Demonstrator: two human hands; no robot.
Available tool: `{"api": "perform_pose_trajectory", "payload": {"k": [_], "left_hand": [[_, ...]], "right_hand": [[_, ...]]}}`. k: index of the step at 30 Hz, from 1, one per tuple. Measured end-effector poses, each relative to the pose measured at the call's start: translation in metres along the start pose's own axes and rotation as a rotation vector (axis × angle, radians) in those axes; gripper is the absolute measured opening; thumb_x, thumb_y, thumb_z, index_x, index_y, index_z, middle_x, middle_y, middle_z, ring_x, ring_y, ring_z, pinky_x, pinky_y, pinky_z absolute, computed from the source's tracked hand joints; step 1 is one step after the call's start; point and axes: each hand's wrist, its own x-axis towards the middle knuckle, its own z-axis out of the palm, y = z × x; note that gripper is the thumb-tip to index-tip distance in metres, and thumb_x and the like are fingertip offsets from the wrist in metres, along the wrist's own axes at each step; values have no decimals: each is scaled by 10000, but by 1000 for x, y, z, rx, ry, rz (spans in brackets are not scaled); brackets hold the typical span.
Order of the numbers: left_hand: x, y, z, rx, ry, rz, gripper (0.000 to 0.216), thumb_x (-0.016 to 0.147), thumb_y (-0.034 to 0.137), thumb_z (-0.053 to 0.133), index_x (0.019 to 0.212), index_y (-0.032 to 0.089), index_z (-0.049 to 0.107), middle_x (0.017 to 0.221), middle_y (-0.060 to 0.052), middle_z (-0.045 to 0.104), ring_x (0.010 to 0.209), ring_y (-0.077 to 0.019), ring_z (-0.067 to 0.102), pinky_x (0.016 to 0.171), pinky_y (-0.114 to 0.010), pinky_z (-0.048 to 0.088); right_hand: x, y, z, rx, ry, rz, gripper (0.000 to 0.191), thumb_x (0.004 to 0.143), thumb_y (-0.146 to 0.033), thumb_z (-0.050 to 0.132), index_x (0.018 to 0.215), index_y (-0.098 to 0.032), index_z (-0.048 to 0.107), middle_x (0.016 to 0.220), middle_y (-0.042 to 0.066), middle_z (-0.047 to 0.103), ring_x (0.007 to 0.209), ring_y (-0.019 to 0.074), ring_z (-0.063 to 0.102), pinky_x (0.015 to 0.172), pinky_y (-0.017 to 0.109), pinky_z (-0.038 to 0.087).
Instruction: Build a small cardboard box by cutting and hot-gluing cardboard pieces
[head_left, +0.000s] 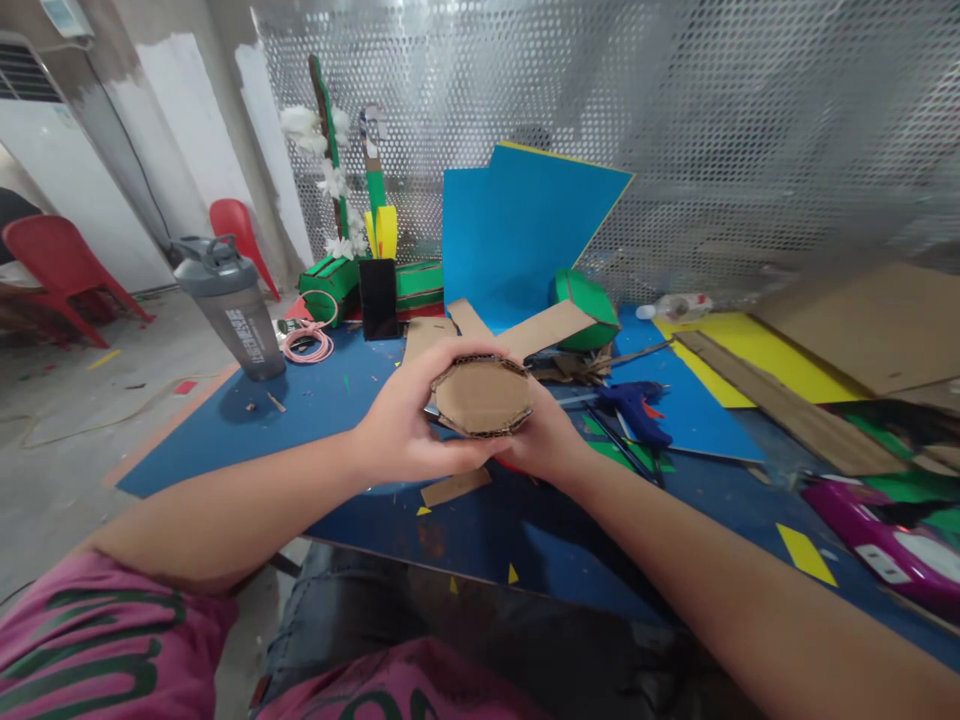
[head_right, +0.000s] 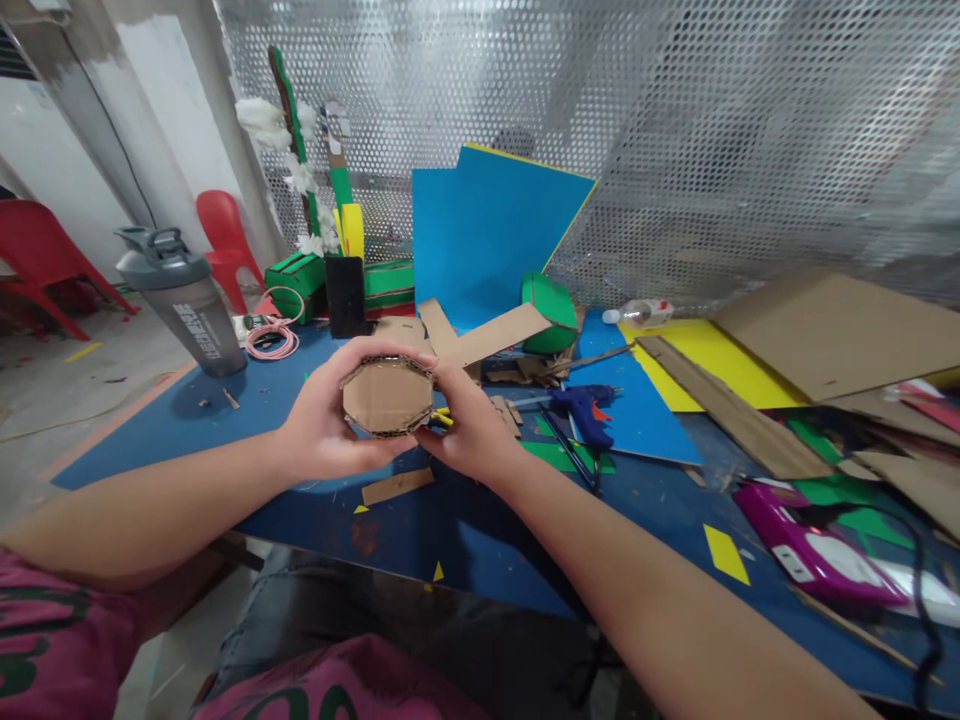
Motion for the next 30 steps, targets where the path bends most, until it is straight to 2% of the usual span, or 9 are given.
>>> {"api": "perform_pose_trajectory", "payload": {"k": [4,6,9,12,15,18,21,26,30], "left_hand": [[6,-15,-5,48,-84,251,626,763,311,973,1328,241,713,1311,-116,805,1193,-310,783,1054,-410,616],[9,-22,-8,34,-70,256,628,779,341,971,1338,246,700,1318,-119,802,1203,-307,780,1051,-406,615],[16,-29,-12,-104,62,53,562,809,447,950,1284,251,722,1315,-112,804,1201,-302,773,1027,-399,619],[26,-38,-14,-306,234,-280,466,832,519,900,1171,228,769,1180,-89,840,1062,-275,795,919,-364,642],[34,-46,-11,-433,296,-636,388,880,546,818,1046,196,797,960,-79,848,829,-255,791,750,-355,646],[37,-51,-6,-502,315,-920,370,938,544,755,1028,188,806,919,-87,853,731,-245,780,669,-356,644],[36,-52,-2,-550,324,-1008,365,979,512,718,1072,171,809,975,-110,868,746,-239,801,689,-360,672],[33,-53,-6,-534,332,-983,375,945,501,754,1121,173,797,975,-108,874,730,-240,815,657,-345,672],[29,-53,-9,-508,292,-974,372,930,542,752,1012,181,783,894,-88,857,661,-204,779,581,-283,606]], "right_hand": [[3,-9,-4,-14,-54,69,659,891,-285,766,1525,-247,593,1576,176,697,1391,404,720,1146,591,617],[5,-15,-8,-18,-78,119,583,884,-317,790,1443,-244,640,1494,165,752,1318,397,760,1093,559,644],[8,-26,-11,81,-140,241,564,809,-378,895,1313,-250,678,1310,127,834,1216,378,803,1038,510,670],[10,-34,-9,368,-211,421,715,731,-449,972,1343,-257,655,1358,118,823,1259,365,797,1085,510,665],[8,-36,-6,596,-249,637,756,685,-509,1007,1319,-279,666,1352,104,828,1289,363,788,1111,540,658],[7,-36,-7,647,-274,808,737,643,-498,1031,1257,-267,695,1289,111,845,1275,376,789,1150,571,628],[9,-39,-10,659,-282,906,712,622,-477,1035,1213,-259,703,1264,114,849,1254,382,790,1121,573,640],[14,-43,-11,698,-292,878,772,549,-455,1070,1207,-263,713,1312,104,837,1331,390,754,1119,542,640],[12,-43,-9,700,-304,895,749,603,-423,1040,1247,-265,691,1357,123,821,1358,405,743,1136,563,630]]}}
